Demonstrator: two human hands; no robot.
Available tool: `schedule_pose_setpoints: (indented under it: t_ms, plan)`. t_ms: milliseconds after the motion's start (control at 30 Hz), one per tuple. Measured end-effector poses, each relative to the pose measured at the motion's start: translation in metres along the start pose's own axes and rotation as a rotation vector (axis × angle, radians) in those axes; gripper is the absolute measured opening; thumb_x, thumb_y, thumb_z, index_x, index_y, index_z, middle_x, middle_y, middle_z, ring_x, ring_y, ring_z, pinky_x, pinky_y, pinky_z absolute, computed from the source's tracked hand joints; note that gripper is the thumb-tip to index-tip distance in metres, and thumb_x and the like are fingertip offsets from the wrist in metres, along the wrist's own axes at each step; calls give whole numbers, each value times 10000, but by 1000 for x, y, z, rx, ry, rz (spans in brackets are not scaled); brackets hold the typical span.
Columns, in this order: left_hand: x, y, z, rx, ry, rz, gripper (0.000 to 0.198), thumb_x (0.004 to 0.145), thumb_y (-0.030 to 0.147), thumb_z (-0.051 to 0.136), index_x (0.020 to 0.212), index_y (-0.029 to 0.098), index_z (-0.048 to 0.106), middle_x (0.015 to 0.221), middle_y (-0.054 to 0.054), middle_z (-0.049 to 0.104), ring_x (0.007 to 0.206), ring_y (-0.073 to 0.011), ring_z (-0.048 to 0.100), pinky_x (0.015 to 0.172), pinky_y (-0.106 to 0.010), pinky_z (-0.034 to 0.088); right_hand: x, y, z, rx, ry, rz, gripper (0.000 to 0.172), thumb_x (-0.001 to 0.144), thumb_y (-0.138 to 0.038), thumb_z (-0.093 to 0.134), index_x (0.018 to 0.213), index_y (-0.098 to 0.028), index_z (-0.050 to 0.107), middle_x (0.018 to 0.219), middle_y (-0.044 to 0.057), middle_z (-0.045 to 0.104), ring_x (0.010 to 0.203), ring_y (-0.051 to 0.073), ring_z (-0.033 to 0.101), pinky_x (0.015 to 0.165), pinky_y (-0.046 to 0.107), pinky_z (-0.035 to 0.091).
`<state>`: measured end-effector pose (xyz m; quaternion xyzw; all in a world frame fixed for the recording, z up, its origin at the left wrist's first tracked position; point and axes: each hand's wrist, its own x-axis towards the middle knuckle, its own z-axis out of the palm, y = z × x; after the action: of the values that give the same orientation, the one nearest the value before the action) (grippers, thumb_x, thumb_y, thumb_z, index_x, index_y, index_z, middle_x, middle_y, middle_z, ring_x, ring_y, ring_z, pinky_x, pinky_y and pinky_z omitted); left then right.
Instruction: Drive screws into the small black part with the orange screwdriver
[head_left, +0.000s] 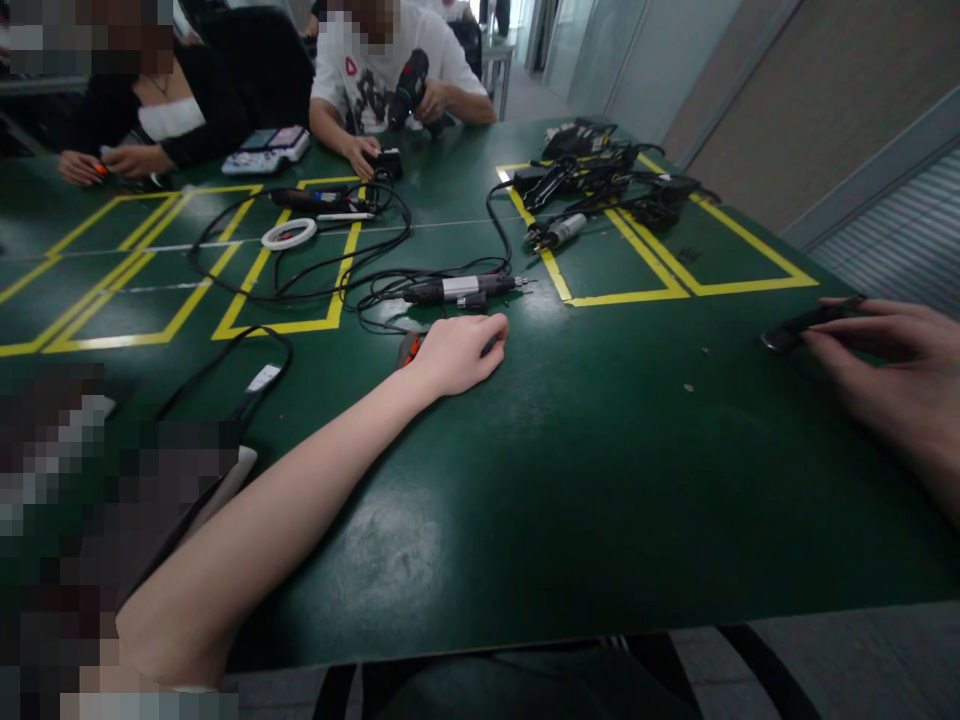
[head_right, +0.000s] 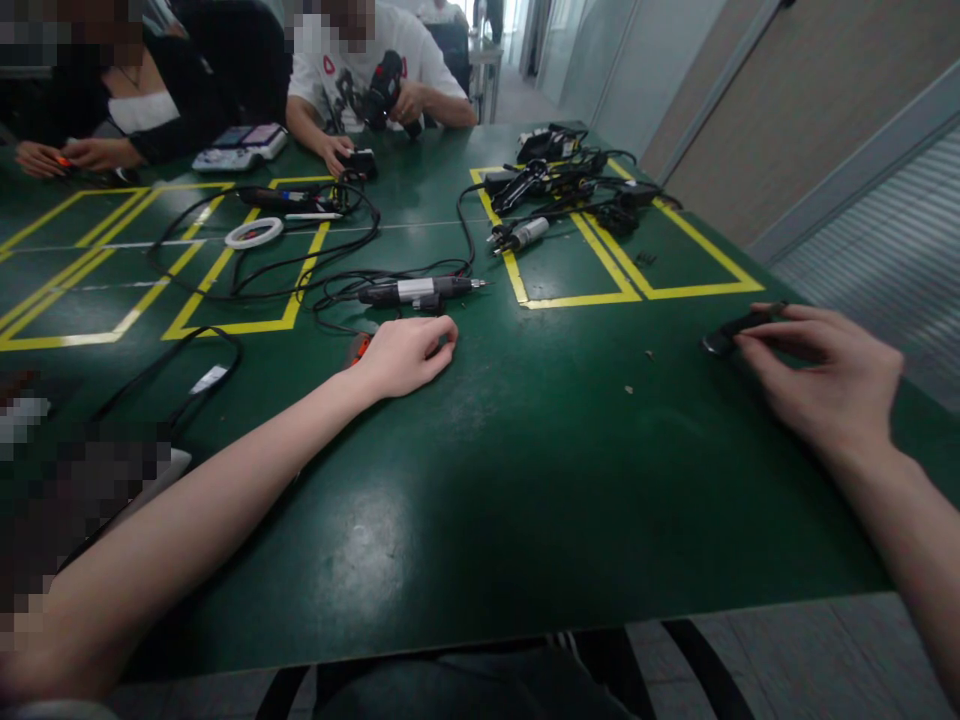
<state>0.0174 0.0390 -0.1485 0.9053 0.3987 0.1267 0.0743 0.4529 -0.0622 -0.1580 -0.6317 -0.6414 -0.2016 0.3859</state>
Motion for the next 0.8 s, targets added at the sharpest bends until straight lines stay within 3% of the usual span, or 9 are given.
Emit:
schedule_pose_setpoints:
  t_ms: [100, 267, 367, 433, 500, 600, 700, 800]
  plan:
    - [0, 0, 0, -8, 5, -1, 236, 986, 283, 478, 1069, 207, 686, 919, -61, 762, 864, -234, 695, 710, -323, 447, 1, -2, -1, 42, 17, 59, 298, 748, -492, 676, 670, -206, 712, 926, 181, 820, 872, 370, 803, 730, 518, 646]
    - [-1, -1, 1, -5, 28, 10, 225, 983, 280, 479, 1057, 207, 679, 885, -55, 759, 840, -224, 695, 691, -314, 438, 4, -10, -3, 158, -44, 177, 303, 682, -515, 764, 639, -226, 682, 924, 127, 801, 928, 353, 797, 850, 560, 652]
    - [-1, -2, 1, 0, 35, 14, 215, 973, 276, 488, 1055, 214, 677, 867, -48, 755, 835, -221, 696, 684, -306, 436, 6, -16, 0, 251, 6, 271, 411, 602, -588, 847, 639, -232, 646, 905, 113, 780, 939, 360, 792, 904, 602, 637]
    - [0, -2, 1, 1, 31, 11, 215, 970, 276, 491, 1057, 215, 678, 865, -47, 753, 835, -223, 696, 683, -306, 439, 8, -18, 3, 295, 81, 380, 525, 482, -613, 920, 653, -243, 590, 854, 97, 761, 900, 360, 789, 857, 611, 644]
    - [0, -2, 0, -1, 24, 5, 223, 974, 281, 488, 1064, 213, 681, 865, -50, 750, 834, -227, 696, 685, -311, 443, 10, -18, 6, 341, 130, 483, 641, 369, -577, 976, 694, -262, 523, 800, 68, 744, 853, 351, 785, 802, 605, 650]
    - [0, -1, -1, -1, 9, -6, 234, 981, 284, 484, 1075, 209, 685, 880, -54, 753, 841, -231, 697, 696, -319, 447, 12, -15, 9, 456, 67, 556, 734, 297, -495, 1008, 786, -279, 505, 798, 33, 751, 857, 337, 785, 858, 630, 633]
    - [0, 0, -1, 6, -2, -10, 238, 982, 279, 482, 1079, 207, 687, 903, -57, 760, 850, -232, 698, 703, -321, 445, 12, -12, 10, 535, 40, 642, 731, 267, -454, 997, 847, -277, 588, 796, 19, 742, 890, 337, 777, 994, 686, 568]
    - [0, 0, -1, 3, 2, -6, 236, 980, 274, 482, 1079, 209, 686, 909, -58, 766, 850, -232, 697, 702, -319, 444, 12, -7, 10, 580, 27, 733, 625, 310, -365, 973, 836, -268, 650, 838, 26, 740, 899, 323, 761, 1072, 692, 518]
